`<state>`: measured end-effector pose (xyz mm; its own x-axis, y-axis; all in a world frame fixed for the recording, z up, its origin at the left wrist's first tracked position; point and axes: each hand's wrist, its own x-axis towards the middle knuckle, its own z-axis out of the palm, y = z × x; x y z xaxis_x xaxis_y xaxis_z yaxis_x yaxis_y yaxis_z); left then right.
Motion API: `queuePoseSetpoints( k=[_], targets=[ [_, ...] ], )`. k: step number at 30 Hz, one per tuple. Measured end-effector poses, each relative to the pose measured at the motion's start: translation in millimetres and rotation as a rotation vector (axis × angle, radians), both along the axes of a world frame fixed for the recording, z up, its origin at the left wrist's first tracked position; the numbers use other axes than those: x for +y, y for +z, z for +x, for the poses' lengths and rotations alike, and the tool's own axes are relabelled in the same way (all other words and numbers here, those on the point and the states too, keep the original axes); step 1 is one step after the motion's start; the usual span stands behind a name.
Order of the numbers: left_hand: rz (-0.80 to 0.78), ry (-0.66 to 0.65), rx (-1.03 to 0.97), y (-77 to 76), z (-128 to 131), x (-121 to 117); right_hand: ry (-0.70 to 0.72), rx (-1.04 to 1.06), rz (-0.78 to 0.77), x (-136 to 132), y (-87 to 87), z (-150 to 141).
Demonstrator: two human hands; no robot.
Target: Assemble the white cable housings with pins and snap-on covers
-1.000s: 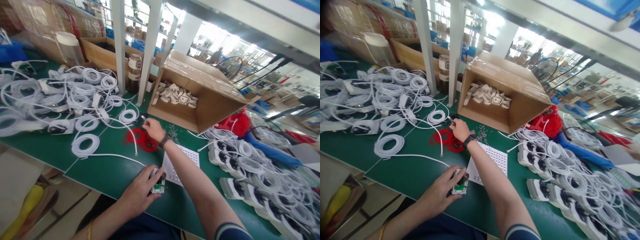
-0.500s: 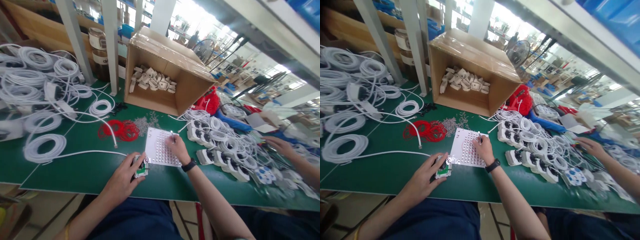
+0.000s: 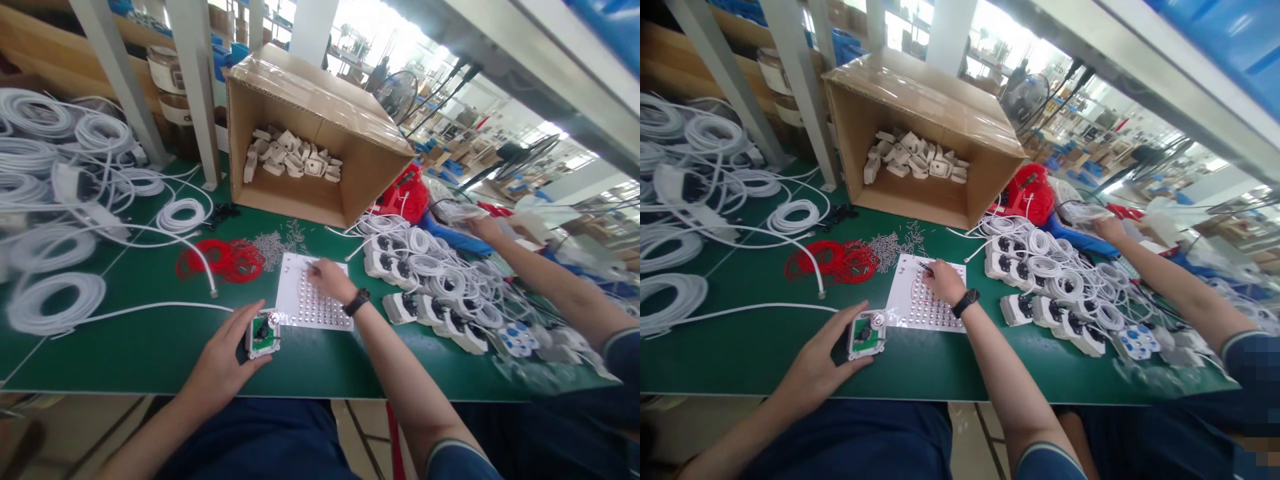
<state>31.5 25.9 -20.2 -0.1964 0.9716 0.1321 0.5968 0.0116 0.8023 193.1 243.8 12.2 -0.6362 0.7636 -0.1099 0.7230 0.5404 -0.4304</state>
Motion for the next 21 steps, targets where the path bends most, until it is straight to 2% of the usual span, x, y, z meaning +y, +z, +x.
queuePoseSetpoints(
  k=[2, 4, 8, 11, 13, 15, 17, 21],
  targets=[
    [-0.043, 0.038, -0.145, 1.9, 0.4, 1.0, 0.012, 0.005, 0.029, -5.7, 7.3, 0.2],
    [-0.059, 0.071, -0.295, 2.9, 1.2, 2.8, 0.017, 0.029, 0.065, -17.1, 23.1, -0.1],
    [-0.005, 0.095, -0.491, 1.8, 2.4, 5.4, 0.068, 0.204, 0.146, -54.1, 76.1, -1.3],
    [0.039, 0.11, -0.53, -0.6, 1.4, 5.3, 0.141, 0.302, 0.106, -88.1, 113.8, -2.7],
    [0.083, 0.107, -0.478, -1.2, -0.4, 5.2, 0.193, 0.309, 0.012, -110.2, 124.9, -5.2],
    [0.131, 0.092, -0.385, -0.3, -2.8, 5.3, 0.239, 0.3, -0.087, -128.8, 121.4, -10.4],
    [0.174, 0.076, -0.3, 2.0, -5.2, 5.3, 0.269, 0.275, -0.136, -140.8, 106.8, -18.4],
    [0.221, 0.061, -0.258, 5.8, -7.0, 5.1, 0.237, 0.233, -0.114, -140.9, 73.4, -34.5]
  ],
)
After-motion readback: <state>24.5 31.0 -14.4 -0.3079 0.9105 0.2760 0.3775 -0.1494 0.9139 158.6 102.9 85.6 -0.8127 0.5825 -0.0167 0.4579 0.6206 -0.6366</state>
